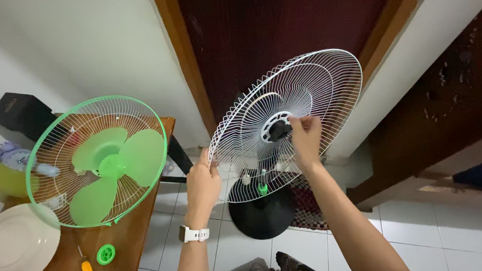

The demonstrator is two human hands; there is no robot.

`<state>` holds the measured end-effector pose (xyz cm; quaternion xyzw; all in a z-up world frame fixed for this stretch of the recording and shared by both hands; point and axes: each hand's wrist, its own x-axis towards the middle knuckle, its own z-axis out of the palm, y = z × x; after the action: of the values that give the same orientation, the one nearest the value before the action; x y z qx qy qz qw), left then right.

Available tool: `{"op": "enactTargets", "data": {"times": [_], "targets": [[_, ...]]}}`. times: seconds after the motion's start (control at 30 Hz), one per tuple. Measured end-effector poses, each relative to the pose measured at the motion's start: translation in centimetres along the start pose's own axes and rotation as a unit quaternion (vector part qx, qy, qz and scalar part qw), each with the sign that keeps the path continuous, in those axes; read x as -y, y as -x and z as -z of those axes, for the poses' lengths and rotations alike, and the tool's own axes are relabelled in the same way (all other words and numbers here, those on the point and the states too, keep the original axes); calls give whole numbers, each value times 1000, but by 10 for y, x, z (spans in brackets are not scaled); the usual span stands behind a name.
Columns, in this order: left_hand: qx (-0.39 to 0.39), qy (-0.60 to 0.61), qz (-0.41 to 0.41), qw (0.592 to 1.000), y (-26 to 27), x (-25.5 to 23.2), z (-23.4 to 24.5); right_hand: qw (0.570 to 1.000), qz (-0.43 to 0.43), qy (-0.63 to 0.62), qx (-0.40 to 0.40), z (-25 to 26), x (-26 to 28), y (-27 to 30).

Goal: The person disassembles a green and white electric fan by removing the front grille, fan blades, and rear grille using a screwdriver and hands. They then wipe the fan motor housing with a tissue. The video ends before reassembly is shown.

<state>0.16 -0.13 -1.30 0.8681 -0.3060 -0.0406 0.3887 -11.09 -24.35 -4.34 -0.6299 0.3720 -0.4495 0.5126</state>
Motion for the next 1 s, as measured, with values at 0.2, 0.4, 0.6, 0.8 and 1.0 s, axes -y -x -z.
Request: {"op": "enactTargets", "data": {"times": [0.2,0.4,0.6,0.8,1.0], "targets": [[-1,1,6,1000,2,1,-2,946,-270,-137,118,-10,-13,-1],[-3,13,-1,1000,3,-8,6,975,-167,-92,110,-11,-13,7],[-37,63,-20,997,7,-16,13,985,-135,22,109,21,18,41],[-26,132,34,990,12,-2,8,989,-78,73,97,42,50,82],[-16,174,31,984,32,11,20,975,-21,-99,200,30,74,122]]}}
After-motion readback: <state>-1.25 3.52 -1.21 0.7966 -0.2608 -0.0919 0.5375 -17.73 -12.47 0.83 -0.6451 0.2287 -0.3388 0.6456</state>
